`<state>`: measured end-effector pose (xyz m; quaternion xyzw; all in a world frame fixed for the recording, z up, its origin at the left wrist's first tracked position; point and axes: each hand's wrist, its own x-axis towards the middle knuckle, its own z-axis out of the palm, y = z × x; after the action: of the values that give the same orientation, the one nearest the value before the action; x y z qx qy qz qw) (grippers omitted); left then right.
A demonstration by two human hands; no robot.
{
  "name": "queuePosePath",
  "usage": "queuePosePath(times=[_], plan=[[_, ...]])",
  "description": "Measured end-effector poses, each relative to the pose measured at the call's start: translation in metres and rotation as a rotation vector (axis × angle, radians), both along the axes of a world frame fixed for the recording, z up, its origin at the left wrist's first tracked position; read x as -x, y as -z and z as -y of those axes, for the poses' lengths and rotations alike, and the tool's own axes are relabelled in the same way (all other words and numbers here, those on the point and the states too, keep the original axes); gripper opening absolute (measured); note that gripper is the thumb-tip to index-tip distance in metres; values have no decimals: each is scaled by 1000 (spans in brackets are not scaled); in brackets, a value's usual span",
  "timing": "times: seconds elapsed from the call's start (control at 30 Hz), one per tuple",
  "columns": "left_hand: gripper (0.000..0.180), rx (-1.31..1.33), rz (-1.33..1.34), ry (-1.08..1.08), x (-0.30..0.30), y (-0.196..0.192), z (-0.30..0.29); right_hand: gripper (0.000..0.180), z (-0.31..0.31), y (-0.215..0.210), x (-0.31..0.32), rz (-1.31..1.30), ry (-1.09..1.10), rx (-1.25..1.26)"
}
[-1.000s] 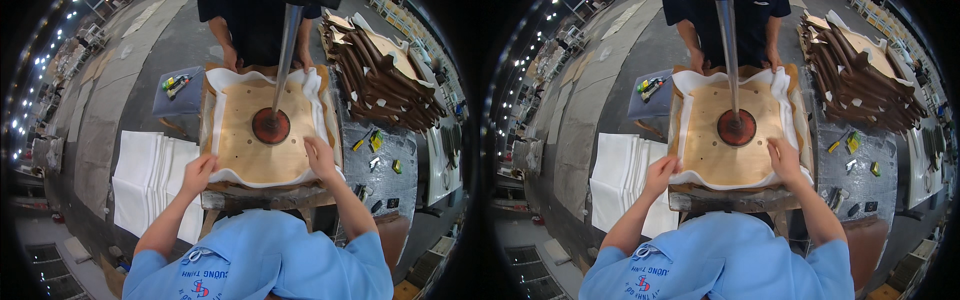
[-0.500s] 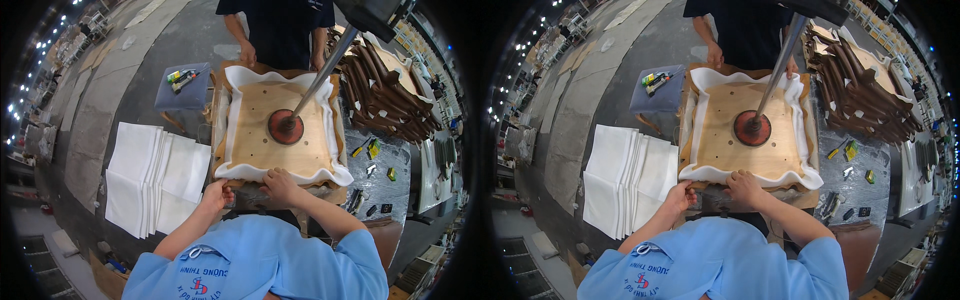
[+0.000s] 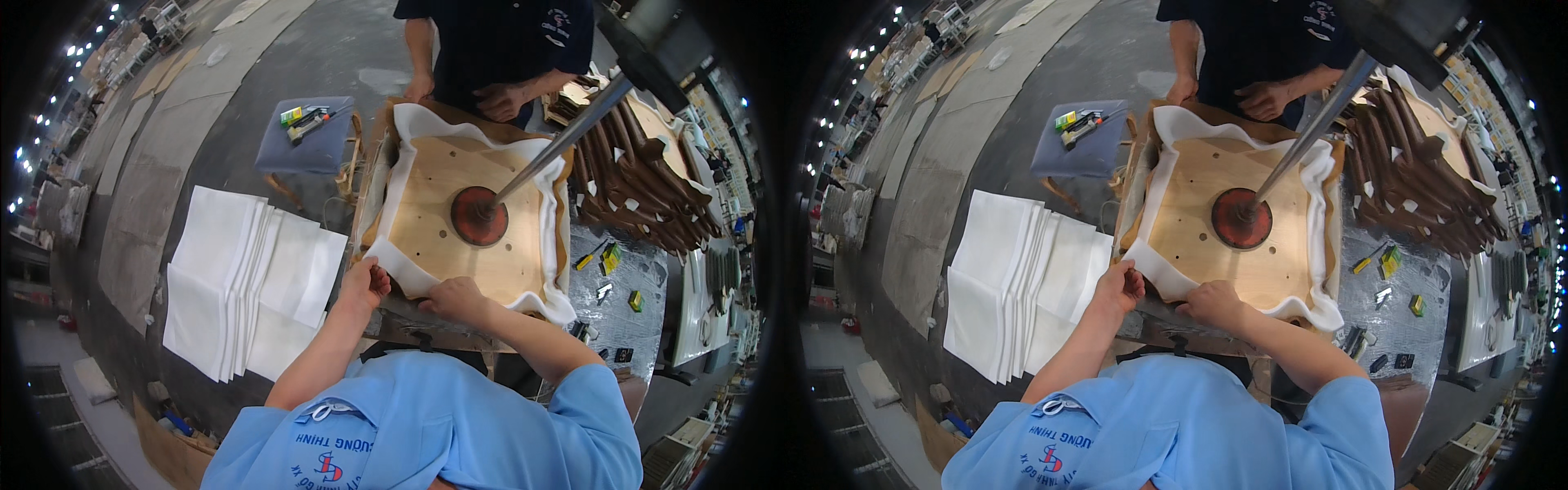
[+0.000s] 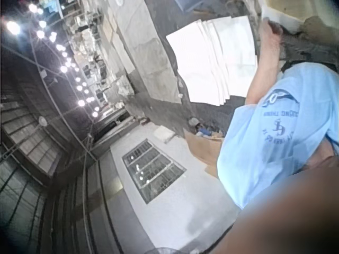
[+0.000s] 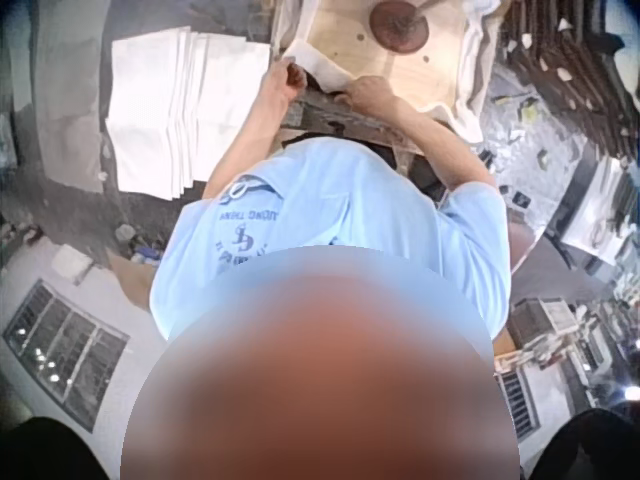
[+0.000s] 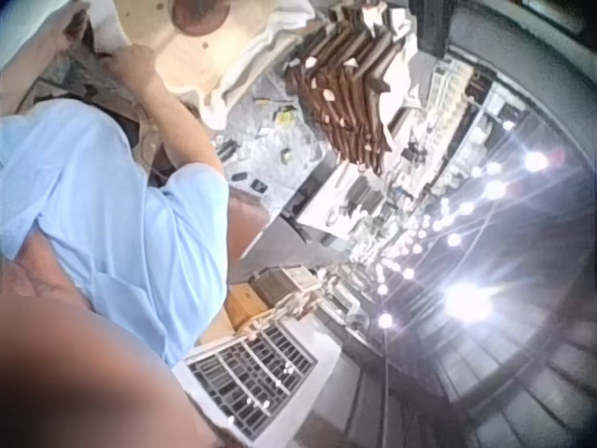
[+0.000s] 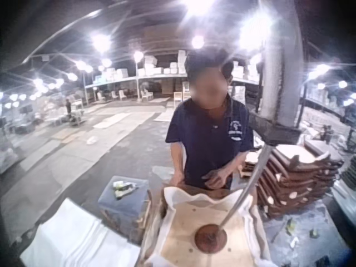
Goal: The person staples white fabric onto a wooden chair base using a staple gun while a coworker assists by holding the base and applying pressure. The person then places a brown leather cushion on top of the upholstered base.
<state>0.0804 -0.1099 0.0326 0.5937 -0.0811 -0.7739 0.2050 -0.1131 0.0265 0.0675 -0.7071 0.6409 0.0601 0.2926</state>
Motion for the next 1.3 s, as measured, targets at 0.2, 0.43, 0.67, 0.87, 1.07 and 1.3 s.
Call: queuePosePath(times=[0.2, 0.43, 0.67, 0.87, 1.07, 1.3], plan=[[47, 136, 86, 300, -18, -16, -14, 45, 21, 21, 0, 87, -30, 46], [81, -162, 137, 787, 4, -24, -31, 45, 13, 46, 10, 215, -76, 171], [64, -147, 406, 648, 32, -18, -55, 36, 6, 56, 15, 395, -89, 270], [53, 272, 469, 541, 30, -6, -72, 29, 7, 50, 19, 469, -150, 314], [49, 411, 477, 540, 19, 1, -80, 34, 6, 38, 10, 427, -162, 326], [44, 204, 283, 349, 27, -2, -72, 46, -44, -11, 41, -10, -116, -1]])
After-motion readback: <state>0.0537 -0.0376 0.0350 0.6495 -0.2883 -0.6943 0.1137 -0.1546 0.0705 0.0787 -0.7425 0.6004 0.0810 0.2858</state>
